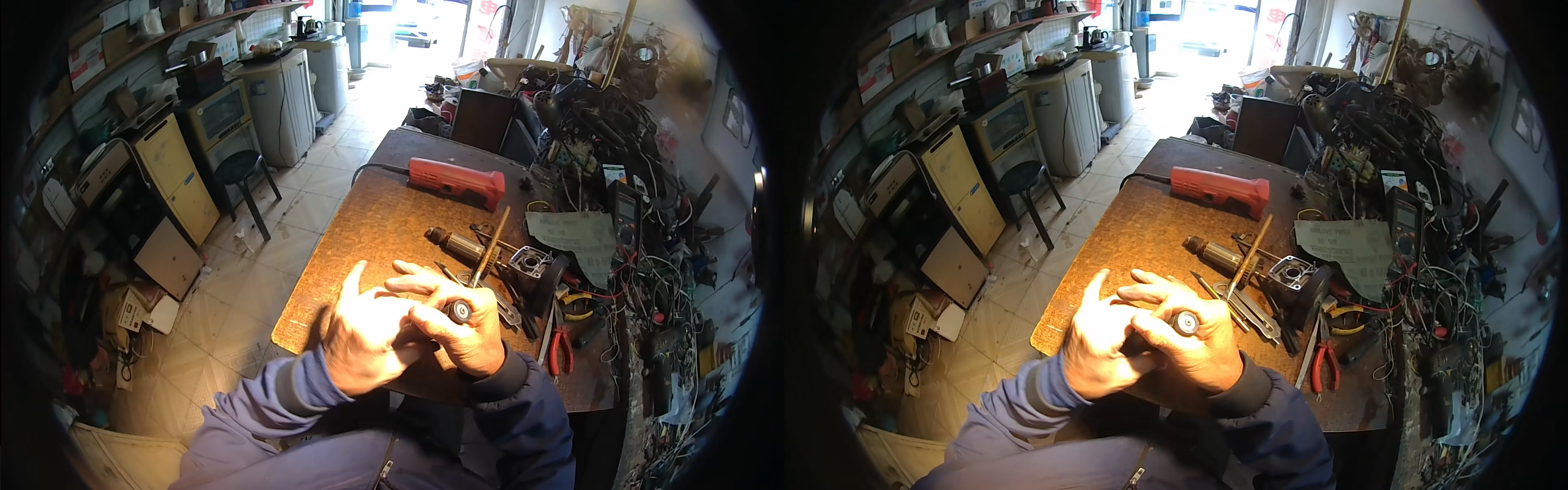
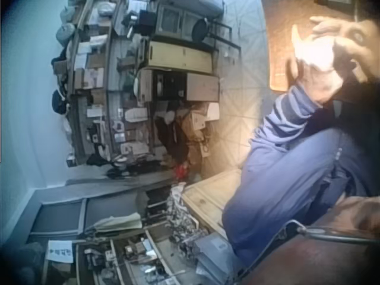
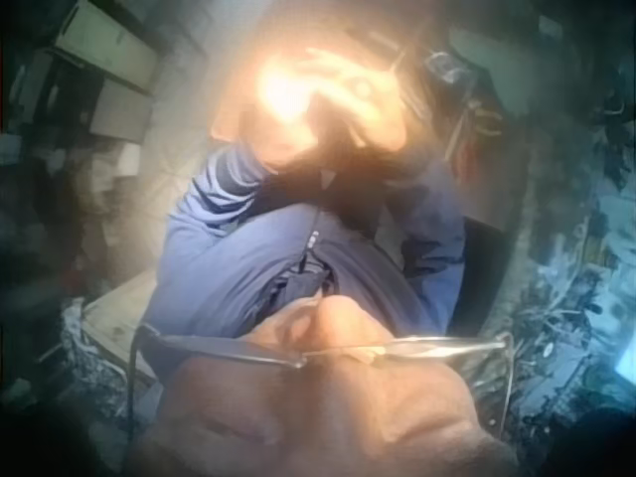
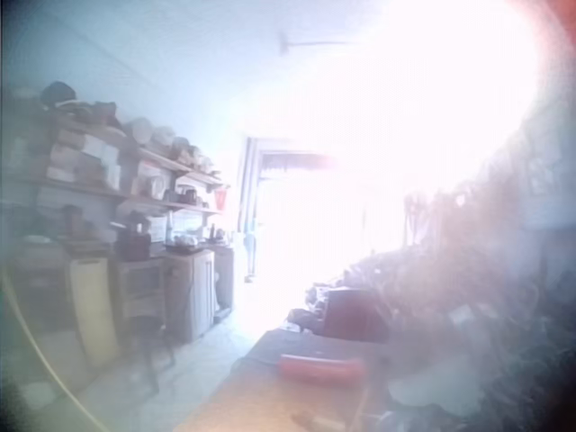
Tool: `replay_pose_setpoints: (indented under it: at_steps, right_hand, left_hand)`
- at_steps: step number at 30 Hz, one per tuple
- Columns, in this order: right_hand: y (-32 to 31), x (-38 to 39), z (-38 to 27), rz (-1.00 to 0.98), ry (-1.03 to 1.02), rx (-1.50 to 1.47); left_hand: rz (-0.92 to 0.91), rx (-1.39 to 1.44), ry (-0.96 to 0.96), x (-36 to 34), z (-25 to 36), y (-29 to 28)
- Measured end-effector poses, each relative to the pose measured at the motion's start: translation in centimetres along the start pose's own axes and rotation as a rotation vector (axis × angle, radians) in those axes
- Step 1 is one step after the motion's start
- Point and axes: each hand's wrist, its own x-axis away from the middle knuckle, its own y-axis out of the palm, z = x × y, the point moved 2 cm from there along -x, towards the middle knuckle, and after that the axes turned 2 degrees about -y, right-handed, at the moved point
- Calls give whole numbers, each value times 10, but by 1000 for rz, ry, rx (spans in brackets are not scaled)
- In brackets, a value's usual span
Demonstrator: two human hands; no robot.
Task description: The person disassembles a cylindrical electrical component on a workbench, removes a small internal part, and reassembles the unit using a screwdriver and pliers. The person rotates and inspects the component throughout the process.
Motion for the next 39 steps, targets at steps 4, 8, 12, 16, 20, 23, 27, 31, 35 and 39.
replay_pose_setpoints:
  at_steps: [4, 8, 12, 16, 20, 23, 27, 31, 35, 39]
  right_hand:
    - [4, -2, -8, -31, -36, 4]
    - [-4, -2, -7, -73, -33, 45]
    - [0, -2, -3, -85, -73, 47]
    - [3, 0, -4, -25, -23, -9]
    - [-3, 0, -3, 30, 27, -33]
    - [-2, 1, -4, 0, 13, -33]
    - [4, -1, -5, -11, 5, -63]
    - [-1, 1, -3, 16, -10, 19]
    - [4, 0, -8, -74, -86, 124]
    - [-1, 0, -6, -61, -66, 110]
  left_hand:
    - [49, -1, 42, 0, -9, 12]
    - [-529, 527, -166, -11, -23, -10]
    - [-93, 257, 66, -15, -15, -10]
    - [12, 25, -10, 3, -7, 2]
    - [-303, 550, -165, -10, -20, -10]
    - [-408, 453, -133, -4, -35, -6]
    - [-447, 588, -83, -2, -44, 2]
    - [-134, 148, -55, 0, -12, 5]
    - [-79, 18, 17, 5, -14, 13]
    - [-420, 588, -55, -11, -19, -8]
